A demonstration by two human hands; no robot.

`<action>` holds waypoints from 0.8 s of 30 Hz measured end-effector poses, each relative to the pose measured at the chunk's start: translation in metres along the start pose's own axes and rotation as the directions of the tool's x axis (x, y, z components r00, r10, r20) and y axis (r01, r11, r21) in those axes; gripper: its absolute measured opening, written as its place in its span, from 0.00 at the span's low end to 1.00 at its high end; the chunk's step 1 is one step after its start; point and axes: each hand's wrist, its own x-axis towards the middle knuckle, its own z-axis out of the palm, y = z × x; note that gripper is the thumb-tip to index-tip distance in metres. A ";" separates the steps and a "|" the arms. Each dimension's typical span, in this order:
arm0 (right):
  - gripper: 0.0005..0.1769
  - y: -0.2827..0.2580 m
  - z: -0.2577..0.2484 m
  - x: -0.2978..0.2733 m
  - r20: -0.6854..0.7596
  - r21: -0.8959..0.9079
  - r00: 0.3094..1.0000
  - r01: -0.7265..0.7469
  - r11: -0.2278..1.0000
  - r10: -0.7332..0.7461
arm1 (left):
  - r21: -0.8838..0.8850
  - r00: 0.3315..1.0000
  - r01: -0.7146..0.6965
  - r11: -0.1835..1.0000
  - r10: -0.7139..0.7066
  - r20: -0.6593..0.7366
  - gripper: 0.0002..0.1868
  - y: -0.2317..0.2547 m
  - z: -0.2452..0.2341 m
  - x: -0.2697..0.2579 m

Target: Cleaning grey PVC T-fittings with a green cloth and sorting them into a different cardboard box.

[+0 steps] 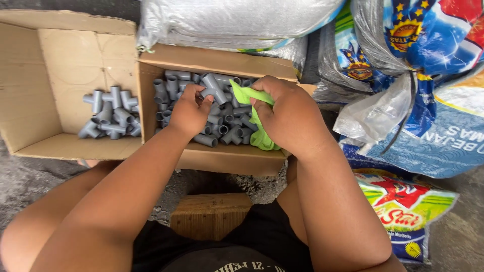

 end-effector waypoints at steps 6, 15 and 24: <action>0.15 -0.043 0.017 -0.004 -0.087 0.230 0.976 0.216 0.949 -0.201 | -0.309 0.982 -0.145 0.940 0.098 -0.163 0.15 0.046 -0.072 -0.092; 0.21 -0.051 0.107 0.007 -0.080 0.355 0.949 0.312 0.881 -0.303 | -0.834 0.929 -0.368 0.412 0.207 -0.308 0.15 -0.026 -0.057 -0.071; 0.25 -0.060 0.133 0.024 -0.168 0.044 0.759 0.643 0.765 -0.629 | -0.904 0.956 -0.293 0.312 0.131 -0.264 0.19 0.027 -0.090 -0.062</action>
